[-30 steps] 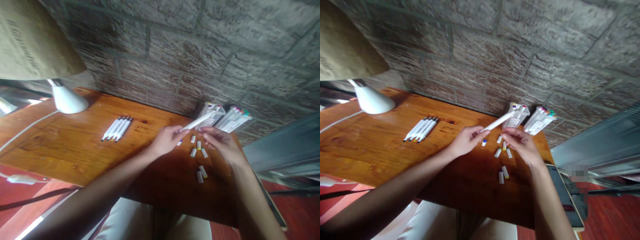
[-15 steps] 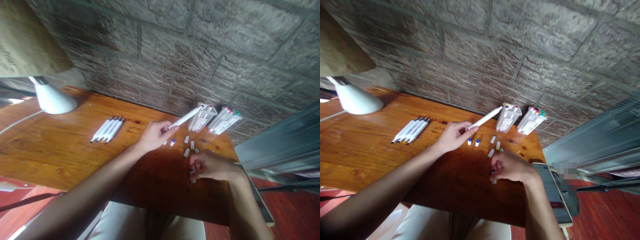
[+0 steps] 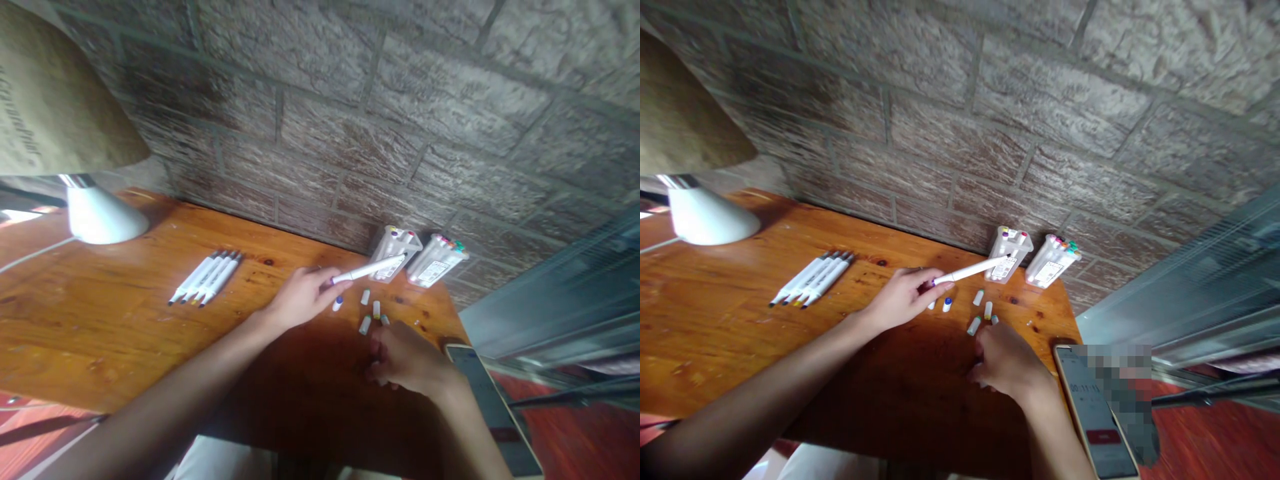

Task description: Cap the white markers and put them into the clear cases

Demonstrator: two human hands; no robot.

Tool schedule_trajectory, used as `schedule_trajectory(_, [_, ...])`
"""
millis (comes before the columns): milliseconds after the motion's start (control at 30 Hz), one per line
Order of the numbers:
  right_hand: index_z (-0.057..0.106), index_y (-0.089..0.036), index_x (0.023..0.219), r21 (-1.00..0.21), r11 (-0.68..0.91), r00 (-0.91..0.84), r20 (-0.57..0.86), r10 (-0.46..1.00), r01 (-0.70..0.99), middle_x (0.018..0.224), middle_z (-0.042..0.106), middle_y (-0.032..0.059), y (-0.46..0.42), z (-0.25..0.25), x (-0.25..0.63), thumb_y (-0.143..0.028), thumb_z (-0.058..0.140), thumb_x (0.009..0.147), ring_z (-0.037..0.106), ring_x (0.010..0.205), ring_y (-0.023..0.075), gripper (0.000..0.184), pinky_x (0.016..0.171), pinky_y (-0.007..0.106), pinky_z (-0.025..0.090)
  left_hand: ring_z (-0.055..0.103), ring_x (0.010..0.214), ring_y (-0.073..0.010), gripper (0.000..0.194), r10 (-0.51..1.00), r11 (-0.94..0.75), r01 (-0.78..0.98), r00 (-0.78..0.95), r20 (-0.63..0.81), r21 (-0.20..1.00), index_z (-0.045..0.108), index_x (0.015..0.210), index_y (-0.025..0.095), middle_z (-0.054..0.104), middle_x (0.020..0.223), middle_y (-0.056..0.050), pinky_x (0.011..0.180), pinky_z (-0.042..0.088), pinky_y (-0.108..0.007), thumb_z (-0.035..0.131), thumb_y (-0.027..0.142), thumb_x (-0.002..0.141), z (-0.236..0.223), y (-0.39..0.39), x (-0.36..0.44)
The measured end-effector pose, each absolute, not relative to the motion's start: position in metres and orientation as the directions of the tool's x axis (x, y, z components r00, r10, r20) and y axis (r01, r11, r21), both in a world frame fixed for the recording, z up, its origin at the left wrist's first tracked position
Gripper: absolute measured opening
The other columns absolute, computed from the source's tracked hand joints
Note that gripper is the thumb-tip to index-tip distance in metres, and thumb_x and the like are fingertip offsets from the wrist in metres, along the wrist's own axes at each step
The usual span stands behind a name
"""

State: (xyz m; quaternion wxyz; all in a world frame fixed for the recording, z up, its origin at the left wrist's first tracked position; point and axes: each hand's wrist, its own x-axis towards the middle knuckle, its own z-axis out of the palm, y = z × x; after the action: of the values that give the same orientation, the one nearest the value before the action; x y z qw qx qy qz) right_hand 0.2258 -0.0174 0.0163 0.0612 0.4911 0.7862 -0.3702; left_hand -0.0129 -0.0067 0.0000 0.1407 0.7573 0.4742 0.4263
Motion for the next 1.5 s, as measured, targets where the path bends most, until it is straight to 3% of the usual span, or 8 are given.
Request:
schedule_trajectory(233, [0.073, -0.018, 0.091, -0.864, 0.254, -0.590, -0.061, 0.805, 0.435, 0.072, 0.070, 0.0007, 0.006, 0.034, 0.241, -0.030, 0.075, 0.078, 0.059, 0.059, 0.0108, 0.017, 0.054, 0.022, 0.043, 0.054, 0.059, -0.0099, 0.027, 0.822, -0.529, 0.604, 0.190, 0.538, 0.596, 0.068, 0.088, 0.017, 0.063, 0.067, 0.002, 0.061, 0.038, -0.021, 0.053, 0.038, 0.097, 0.003, -0.006, -0.014])
schedule_trajectory(333, [0.073, -0.021, 0.094, -0.964, 0.266, -0.133, 0.263, 0.956, 0.008, 0.071, 0.068, -0.0013, 0.029, 0.037, 0.253, -0.034, 0.079, 0.074, 0.056, 0.056, 0.0082, 0.025, 0.049, 0.019, 0.039, 0.058, 0.063, -0.0105, 0.024, 0.798, -0.556, 0.596, 0.189, 0.572, 0.579, 0.068, 0.089, 0.017, 0.067, 0.072, 0.001, 0.063, 0.041, -0.020, 0.055, 0.035, 0.096, 0.003, -0.006, -0.013])
schedule_trajectory(400, [0.072, -0.020, 0.089, -0.927, 0.308, 0.129, 0.286, 0.950, -0.214, 0.066, 0.065, -0.0025, 0.042, 0.036, 0.257, -0.035, 0.084, 0.067, 0.055, 0.054, 0.0075, 0.029, 0.042, 0.017, 0.031, 0.061, 0.065, -0.0111, 0.021, 0.782, -0.576, 0.591, 0.195, 0.592, 0.565, 0.070, 0.091, 0.017, 0.070, 0.076, 0.000, 0.065, 0.043, -0.020, 0.057, 0.033, 0.095, 0.002, -0.005, -0.013])
schedule_trajectory(533, [0.073, -0.021, 0.089, -0.893, 0.290, 0.196, 0.234, 0.952, -0.345, 0.076, 0.069, -0.0006, 0.051, 0.030, 0.254, -0.033, 0.086, 0.062, 0.061, 0.061, 0.0089, 0.032, 0.043, 0.018, 0.031, 0.066, 0.070, -0.0125, 0.019, 0.733, -0.626, 0.582, 0.211, 0.647, 0.519, 0.071, 0.098, 0.016, 0.074, 0.086, -0.003, 0.067, 0.047, -0.021, 0.061, 0.032, 0.093, -0.002, -0.004, -0.012])
schedule_trajectory(1133, [0.071, -0.020, 0.079, -0.974, 0.195, -0.069, 0.203, 0.977, -0.113, 0.065, 0.067, -0.0023, 0.048, 0.015, 0.243, -0.042, 0.084, 0.067, 0.057, 0.056, 0.0101, 0.028, 0.048, 0.021, 0.037, 0.072, 0.076, -0.0165, 0.029, 0.724, -0.607, 0.648, 0.214, 0.656, 0.459, 0.074, 0.105, 0.016, 0.077, 0.093, -0.007, 0.075, 0.054, -0.024, 0.061, 0.038, 0.093, -0.007, -0.001, -0.016])
schedule_trajectory(1267, [0.073, -0.020, 0.086, -0.959, 0.271, -0.063, 0.267, 0.962, 0.085, 0.081, 0.073, 0.0040, 0.056, 0.013, 0.258, -0.059, 0.064, 0.081, 0.064, 0.069, 0.0159, 0.040, 0.057, 0.026, 0.046, 0.071, 0.074, -0.0154, 0.028, 0.738, -0.609, 0.613, 0.208, 0.642, 0.503, 0.074, 0.104, 0.015, 0.077, 0.092, -0.007, 0.073, 0.053, -0.023, 0.061, 0.037, 0.093, -0.005, -0.003, -0.013])
schedule_trajectory(1367, [0.073, -0.019, 0.106, -0.852, 0.138, 0.208, 0.275, 0.939, 0.505, 0.110, 0.073, 0.0121, 0.067, 0.008, 0.283, -0.058, 0.038, 0.094, 0.067, 0.103, 0.0260, 0.053, 0.081, 0.035, 0.050, 0.069, 0.071, -0.0140, 0.026, 0.753, -0.599, 0.584, 0.177, 0.634, 0.548, 0.074, 0.101, 0.016, 0.077, 0.088, -0.005, 0.069, 0.052, -0.021, 0.061, 0.037, 0.092, -0.004, -0.004, -0.010])
schedule_trajectory(1500, [0.074, -0.014, 0.085, -0.634, -0.147, 0.323, 0.170, 0.931, 0.759, 0.100, 0.074, 0.0207, 0.079, -0.004, 0.315, -0.028, 0.069, 0.074, 0.064, 0.110, 0.0390, 0.018, 0.094, 0.048, 0.044, 0.066, 0.067, -0.0127, 0.026, 0.767, -0.583, 0.558, 0.136, 0.628, 0.591, 0.075, 0.101, 0.016, 0.075, 0.081, -0.004, 0.065, 0.049, -0.021, 0.063, 0.038, 0.091, -0.003, -0.004, -0.009])
